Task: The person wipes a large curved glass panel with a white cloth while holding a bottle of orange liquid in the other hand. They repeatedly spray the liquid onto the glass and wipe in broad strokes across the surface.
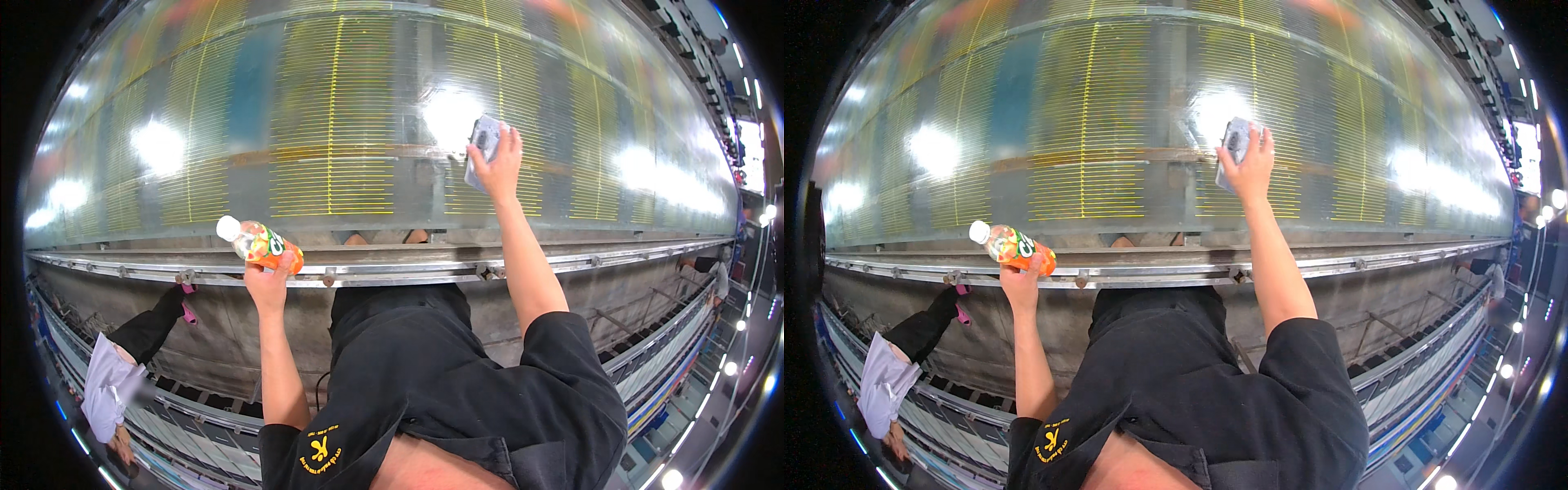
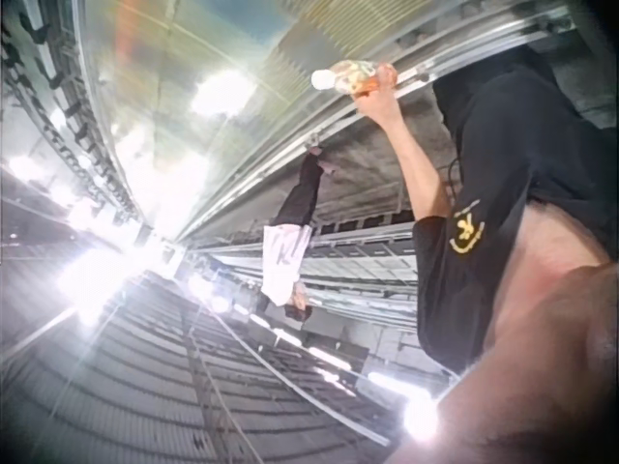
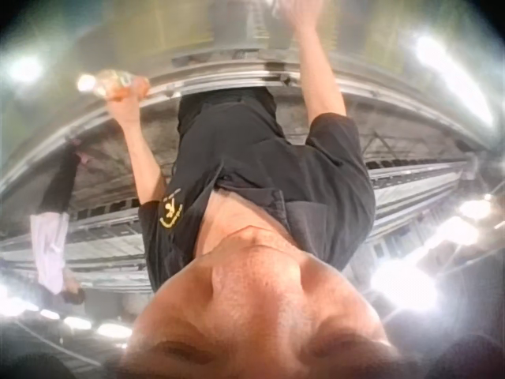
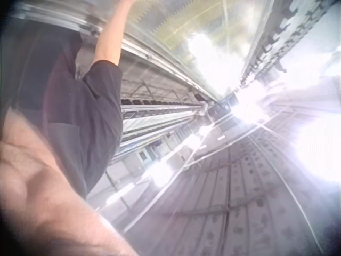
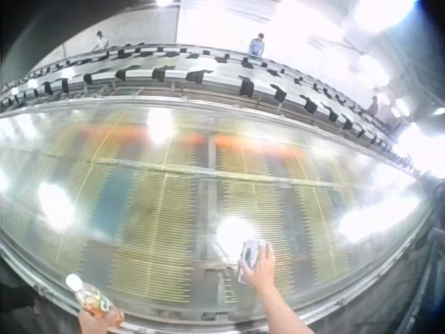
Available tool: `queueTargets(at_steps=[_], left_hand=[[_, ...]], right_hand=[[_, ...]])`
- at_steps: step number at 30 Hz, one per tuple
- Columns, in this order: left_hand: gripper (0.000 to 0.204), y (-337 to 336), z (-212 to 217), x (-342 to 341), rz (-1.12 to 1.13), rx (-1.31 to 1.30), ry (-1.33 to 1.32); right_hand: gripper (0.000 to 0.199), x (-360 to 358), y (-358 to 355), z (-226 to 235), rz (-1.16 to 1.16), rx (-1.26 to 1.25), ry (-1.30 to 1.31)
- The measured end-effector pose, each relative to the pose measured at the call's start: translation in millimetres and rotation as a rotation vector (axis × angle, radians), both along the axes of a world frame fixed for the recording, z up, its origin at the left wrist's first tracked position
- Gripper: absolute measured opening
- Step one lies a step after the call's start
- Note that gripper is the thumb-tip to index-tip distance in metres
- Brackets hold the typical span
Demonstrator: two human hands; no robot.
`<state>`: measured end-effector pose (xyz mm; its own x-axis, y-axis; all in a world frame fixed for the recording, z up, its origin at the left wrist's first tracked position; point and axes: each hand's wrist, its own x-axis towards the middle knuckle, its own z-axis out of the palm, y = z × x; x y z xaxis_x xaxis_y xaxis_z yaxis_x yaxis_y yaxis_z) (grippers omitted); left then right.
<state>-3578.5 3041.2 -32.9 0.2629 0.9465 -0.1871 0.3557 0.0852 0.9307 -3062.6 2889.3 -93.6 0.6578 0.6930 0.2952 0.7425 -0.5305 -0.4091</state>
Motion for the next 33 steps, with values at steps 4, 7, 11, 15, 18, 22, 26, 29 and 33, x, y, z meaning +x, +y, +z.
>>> queueTargets(at_steps=[4, 7, 11, 15, 18, 22, 26, 29, 33], left_hand=[[0.046, -9.2, 1.7, -11.0, 0.084, -0.027, -0.009], [0.047, -16.8, 6.3, -12.8, 0.085, -0.053, -0.004], [0.042, -23.5, -4.6, -0.6, 0.086, 0.022, 0.038], [0.038, -34.2, -32.2, 18.4, 0.225, 0.08, 0.057], [0.039, -40.4, -42.5, 37.4, 0.294, 0.098, 0.069], [0.033, -48.7, -41.4, 68.9, 0.372, 0.176, 0.141], [0.042, -56.7, -64.8, 75.8, 0.362, 0.257, 0.036], [0.039, -58.8, -67.6, 78.9, 0.39, 0.175, 0.289], [0.043, -66.6, -68.2, 67.3, 0.398, 0.256, 0.298]], right_hand=[[0.066, -15.4, 4.9, -34.0, -0.095, -0.248, -0.053], [0.065, 33.3, 20.2, -70.5, -0.085, -0.053, -0.067], [0.063, 68.2, 92.3, -72.5, -0.081, 0.034, -0.063], [0.064, -38.9, 80.6, -52.9, 0.341, -0.029, 0.051], [0.075, -45.9, -25.9, -44.2, 0.457, -0.055, 0.051], [0.066, 85.5, -73.7, -59.6, 0.03, -0.131, -0.19], [0.059, 147.5, 37.9, -60.2, 0.012, 0.053, -0.066], [0.058, 64.0, 52.0, -70.0, 0.326, -0.083, -0.002], [0.067, 14.1, -68.4, -29.5, 0.795, -0.112, 0.059]])
